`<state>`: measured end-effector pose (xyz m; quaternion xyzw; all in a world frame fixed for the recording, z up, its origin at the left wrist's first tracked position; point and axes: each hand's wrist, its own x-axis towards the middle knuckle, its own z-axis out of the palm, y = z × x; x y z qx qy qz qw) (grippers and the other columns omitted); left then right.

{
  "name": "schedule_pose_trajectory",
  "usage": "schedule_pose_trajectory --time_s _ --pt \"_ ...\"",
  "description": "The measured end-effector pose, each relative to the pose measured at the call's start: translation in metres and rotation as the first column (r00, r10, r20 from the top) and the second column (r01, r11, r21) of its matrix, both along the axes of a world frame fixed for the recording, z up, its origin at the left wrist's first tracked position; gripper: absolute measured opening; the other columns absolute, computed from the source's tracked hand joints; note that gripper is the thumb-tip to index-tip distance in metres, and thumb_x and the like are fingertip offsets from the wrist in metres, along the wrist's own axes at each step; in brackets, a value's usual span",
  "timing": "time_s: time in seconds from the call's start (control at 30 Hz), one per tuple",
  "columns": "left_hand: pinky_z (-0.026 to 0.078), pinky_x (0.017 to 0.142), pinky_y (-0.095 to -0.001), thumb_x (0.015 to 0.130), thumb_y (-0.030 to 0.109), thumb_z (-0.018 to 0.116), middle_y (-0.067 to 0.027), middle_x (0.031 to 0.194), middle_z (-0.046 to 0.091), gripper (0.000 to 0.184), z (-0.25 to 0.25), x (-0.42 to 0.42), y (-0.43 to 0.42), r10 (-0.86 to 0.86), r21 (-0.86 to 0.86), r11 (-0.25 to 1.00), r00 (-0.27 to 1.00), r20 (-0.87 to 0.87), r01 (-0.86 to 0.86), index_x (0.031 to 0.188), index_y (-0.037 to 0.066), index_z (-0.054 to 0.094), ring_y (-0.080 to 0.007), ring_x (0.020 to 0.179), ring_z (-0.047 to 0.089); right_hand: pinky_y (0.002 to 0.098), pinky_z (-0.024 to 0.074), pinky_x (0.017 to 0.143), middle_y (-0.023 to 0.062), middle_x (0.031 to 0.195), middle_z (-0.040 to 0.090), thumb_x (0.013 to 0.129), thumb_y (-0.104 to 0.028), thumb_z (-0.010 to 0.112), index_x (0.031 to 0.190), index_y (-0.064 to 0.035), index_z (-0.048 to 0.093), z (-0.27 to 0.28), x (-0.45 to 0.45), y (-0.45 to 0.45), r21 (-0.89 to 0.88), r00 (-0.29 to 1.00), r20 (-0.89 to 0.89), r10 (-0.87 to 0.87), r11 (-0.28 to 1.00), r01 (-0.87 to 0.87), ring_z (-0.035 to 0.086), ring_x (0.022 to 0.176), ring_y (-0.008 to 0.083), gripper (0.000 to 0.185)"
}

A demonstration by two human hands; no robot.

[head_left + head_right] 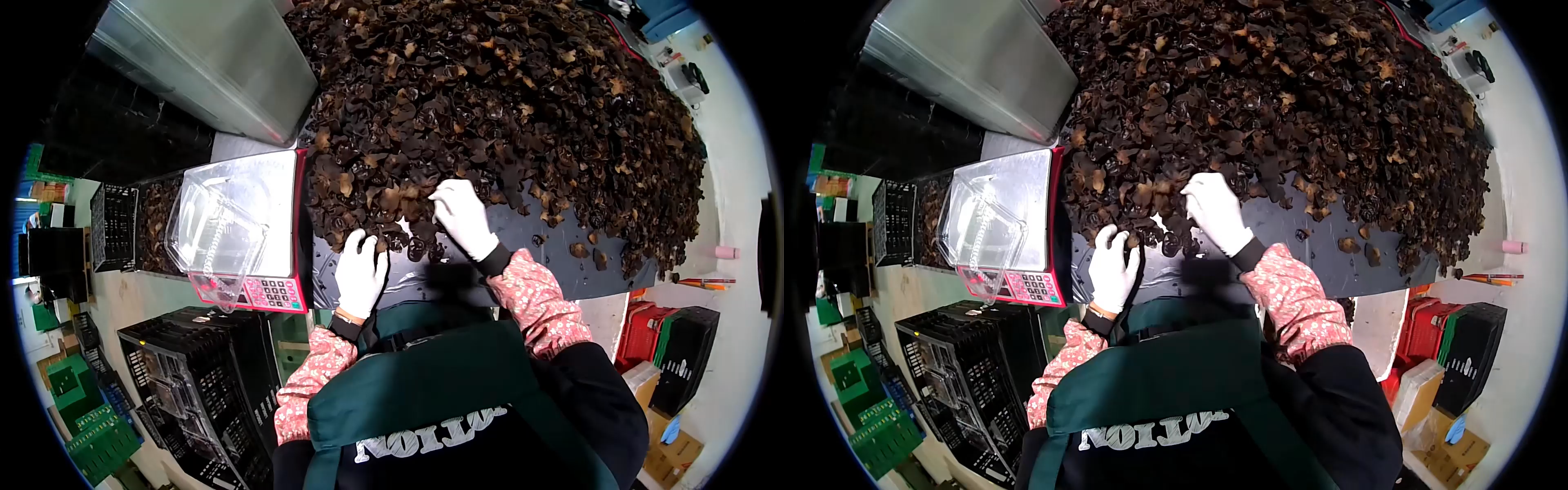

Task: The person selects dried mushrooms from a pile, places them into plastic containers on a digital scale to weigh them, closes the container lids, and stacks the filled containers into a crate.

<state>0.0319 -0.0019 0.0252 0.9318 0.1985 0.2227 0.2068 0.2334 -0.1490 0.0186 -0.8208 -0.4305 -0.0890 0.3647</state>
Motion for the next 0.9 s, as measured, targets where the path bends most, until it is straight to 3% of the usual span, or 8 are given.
schedule_pose_trajectory --time_s 0.2,0.33,0.43,0.5,0.6,0.67,0.77,0.9 --pt "0.052 0.075 -0.0404 0.083 0.014 0.067 -0.0115 0.118 0.059 0.033 -0.007 0.006 -0.001 -0.095 0.063 0.993 0.990 -0.100 0.102 0.115 0.008 0.062 -0.0313 0.087 0.061 0.0358 0.0458 0.102 0.0114 0.129 0.057 0.083 -0.016 0.073 0.138 -0.0147 0.057 0.020 0.013 -0.006 -0.039 0.980 -0.180 -0.080 0.997 0.074 0.054 0.122 0.0283 0.057" --pt "0.052 0.073 -0.0402 0.082 0.009 0.066 -0.0109 0.110 0.059 0.032 -0.009 0.008 0.000 -0.153 0.055 0.986 0.985 -0.081 0.157 0.114 0.009 0.063 -0.0304 0.085 0.061 0.0515 0.0381 0.108 0.0166 0.148 0.045 0.072 -0.043 0.083 0.145 -0.0196 0.049 0.026 0.013 0.031 -0.199 0.999 -0.034 -0.034 0.980 0.026 0.044 0.128 0.0397 0.084" --pt "0.052 0.075 -0.0393 0.081 0.002 0.063 -0.0121 0.106 0.061 0.031 -0.011 0.005 0.004 -0.160 -0.052 0.985 0.986 0.052 0.162 0.111 0.008 0.063 -0.0315 0.087 0.063 0.0483 0.0480 0.096 0.0145 0.144 0.049 0.076 -0.042 0.080 0.137 -0.0189 0.056 0.017 0.010 0.040 -0.439 0.997 0.046 0.065 0.898 -0.038 0.051 0.118 0.0380 0.070" --pt "0.053 0.077 -0.0375 0.079 -0.008 0.057 -0.0138 0.102 0.063 0.033 -0.005 0.004 0.006 -0.120 -0.181 0.972 0.979 0.166 0.150 0.109 0.007 0.063 -0.0331 0.091 0.065 0.0386 0.0552 0.083 0.0069 0.122 0.060 0.084 -0.032 0.073 0.122 -0.0181 0.066 0.006 0.017 0.034 -0.211 0.990 0.119 0.075 0.976 -0.048 0.059 0.106 0.0272 0.041" --pt "0.054 0.078 -0.0376 0.080 -0.005 0.058 -0.0119 0.111 0.063 0.032 -0.008 0.001 0.012 -0.142 -0.189 0.968 0.980 0.136 0.166 0.109 0.007 0.063 -0.0328 0.092 0.066 0.0328 0.0556 0.078 0.0035 0.104 0.061 0.084 -0.028 0.074 0.113 -0.0180 0.069 -0.001 0.022 0.018 -0.105 0.996 0.040 0.081 0.992 -0.076 0.064 0.096 0.0207 0.031" --pt "0.055 0.079 -0.0374 0.081 0.001 0.060 -0.0104 0.121 0.062 0.029 0.001 -0.002 0.008 -0.077 -0.210 0.974 0.995 0.067 0.090 0.109 0.008 0.063 -0.0328 0.094 0.066 0.0324 0.0543 0.080 0.0062 0.102 0.063 0.085 -0.023 0.074 0.110 -0.0141 0.070 0.002 0.028 0.011 -0.011 0.993 -0.114 0.027 1.000 -0.029 0.065 0.094 0.0229 0.027" --pt "0.055 0.080 -0.0391 0.082 0.006 0.061 -0.0083 0.130 0.058 0.028 -0.003 -0.004 0.009 -0.248 -0.140 0.961 0.968 -0.046 0.239 0.110 0.009 0.063 -0.0308 0.099 0.064 0.0292 0.0511 0.084 0.0067 0.099 0.068 0.085 -0.015 0.074 0.104 -0.0078 0.071 0.013 0.037 0.007 0.174 0.904 -0.426 -0.034 0.978 0.119 0.066 0.092 0.0180 0.021" --pt "0.054 0.084 -0.0375 0.081 0.002 0.063 -0.0104 0.116 0.064 0.025 -0.003 0.004 0.007 -0.276 -0.102 0.958 0.958 -0.073 0.268 0.105 0.008 0.065 -0.0312 0.100 0.066 0.0240 0.0479 0.082 0.0009 0.097 0.068 0.086 -0.010 0.073 0.102 -0.0035 0.070 0.035 0.050 0.004 0.393 0.566 -0.799 0.204 0.889 0.235 0.061 0.089 0.0083 0.018"
